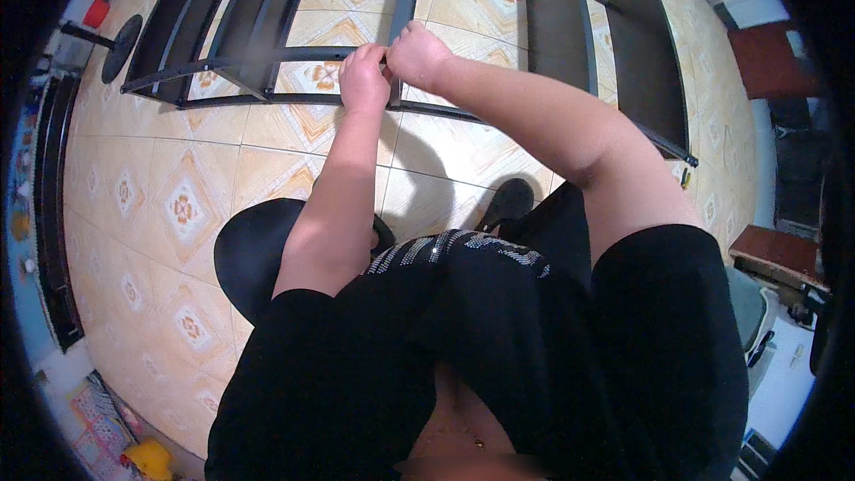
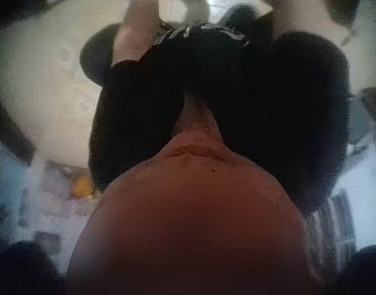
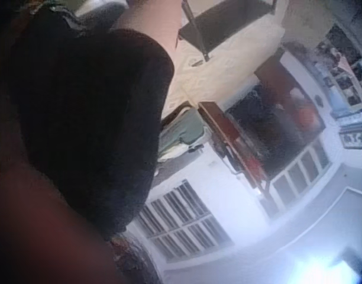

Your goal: The person kneels on the floor and assembles a black metal shelving frame by hand. They repeatedly insert and tighten small fasteners at the joints of the frame's crossbars and side rails.

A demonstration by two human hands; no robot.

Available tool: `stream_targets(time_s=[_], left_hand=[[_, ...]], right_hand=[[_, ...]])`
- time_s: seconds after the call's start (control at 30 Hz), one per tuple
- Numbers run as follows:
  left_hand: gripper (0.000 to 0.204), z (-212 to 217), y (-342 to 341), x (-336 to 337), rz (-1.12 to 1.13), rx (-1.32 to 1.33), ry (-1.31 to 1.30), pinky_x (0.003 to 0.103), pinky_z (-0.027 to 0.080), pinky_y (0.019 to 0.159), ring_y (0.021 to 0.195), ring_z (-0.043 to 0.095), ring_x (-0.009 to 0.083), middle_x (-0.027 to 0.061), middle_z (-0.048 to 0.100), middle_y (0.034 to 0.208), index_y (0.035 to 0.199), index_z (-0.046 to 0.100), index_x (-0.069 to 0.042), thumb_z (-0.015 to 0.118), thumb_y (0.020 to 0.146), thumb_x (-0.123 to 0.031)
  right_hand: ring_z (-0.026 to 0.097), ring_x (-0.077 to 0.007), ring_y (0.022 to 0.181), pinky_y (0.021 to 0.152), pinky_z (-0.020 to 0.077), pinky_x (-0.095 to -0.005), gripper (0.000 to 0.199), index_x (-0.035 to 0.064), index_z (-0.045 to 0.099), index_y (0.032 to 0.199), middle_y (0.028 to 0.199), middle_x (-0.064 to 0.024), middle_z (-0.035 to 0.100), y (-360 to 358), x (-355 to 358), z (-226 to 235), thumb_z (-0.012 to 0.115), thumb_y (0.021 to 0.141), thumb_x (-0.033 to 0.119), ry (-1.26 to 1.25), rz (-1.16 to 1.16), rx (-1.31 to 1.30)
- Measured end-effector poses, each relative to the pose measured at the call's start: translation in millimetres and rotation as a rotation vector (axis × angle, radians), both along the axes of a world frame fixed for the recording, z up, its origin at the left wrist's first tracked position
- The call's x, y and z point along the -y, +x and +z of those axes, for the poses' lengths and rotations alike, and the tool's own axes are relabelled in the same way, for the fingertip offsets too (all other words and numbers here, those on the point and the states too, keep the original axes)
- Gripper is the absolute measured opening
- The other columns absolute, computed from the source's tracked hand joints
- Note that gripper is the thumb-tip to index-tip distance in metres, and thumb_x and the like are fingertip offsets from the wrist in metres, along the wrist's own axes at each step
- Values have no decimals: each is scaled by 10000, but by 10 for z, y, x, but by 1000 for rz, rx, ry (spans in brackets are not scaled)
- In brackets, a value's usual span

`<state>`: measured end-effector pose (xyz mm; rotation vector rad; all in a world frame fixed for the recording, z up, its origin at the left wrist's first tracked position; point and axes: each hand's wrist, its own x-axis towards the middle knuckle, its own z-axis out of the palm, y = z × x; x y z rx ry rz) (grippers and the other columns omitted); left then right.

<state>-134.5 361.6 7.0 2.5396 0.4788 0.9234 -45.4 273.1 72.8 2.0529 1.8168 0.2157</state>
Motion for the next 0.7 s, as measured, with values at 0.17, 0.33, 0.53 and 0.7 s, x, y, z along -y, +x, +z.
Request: stream_targets(time_s=[0.17, 0.33, 0.53, 0.7], left_hand=[[292, -23, -54, -84, 87, -114, -341, 385, 455, 883, 995, 590, 284, 66, 590, 1117, 968, 655, -135, 633, 698, -27], [261, -70, -52, -177, 103, -121, -530, 373, 473, 865, 987, 596, 276, 50, 603, 1098, 964, 654, -124, 571, 744, -12], [206, 40, -101, -330, 381, 53, -650, 365, 483, 825, 927, 601, 273, 86, 617, 1004, 897, 666, -113, 526, 778, -19], [160, 79, -167, -466, 518, 78, -789, 369, 484, 817, 919, 602, 285, 84, 610, 987, 844, 655, -110, 529, 788, -30]], right_hand=[[612, -215, 736, 632, 383, -442, 163, 167, 706, 874, 773, 8, 665, -207, -223, 11, 562, 832, 229, -214, -21, 128], [612, -227, 724, 613, 391, -437, 149, 151, 702, 890, 804, -14, 667, -331, -222, -101, 586, 802, 181, -380, -15, 302], [671, -197, 791, 592, 457, -385, 178, 132, 715, 924, 881, -40, 698, -507, -360, 3, 572, 820, 141, -385, -369, 78], [683, -262, 849, 701, 535, -365, 235, 83, 712, 951, 977, -135, 691, -488, -414, -69, 564, 845, 232, -8, -848, -381]])
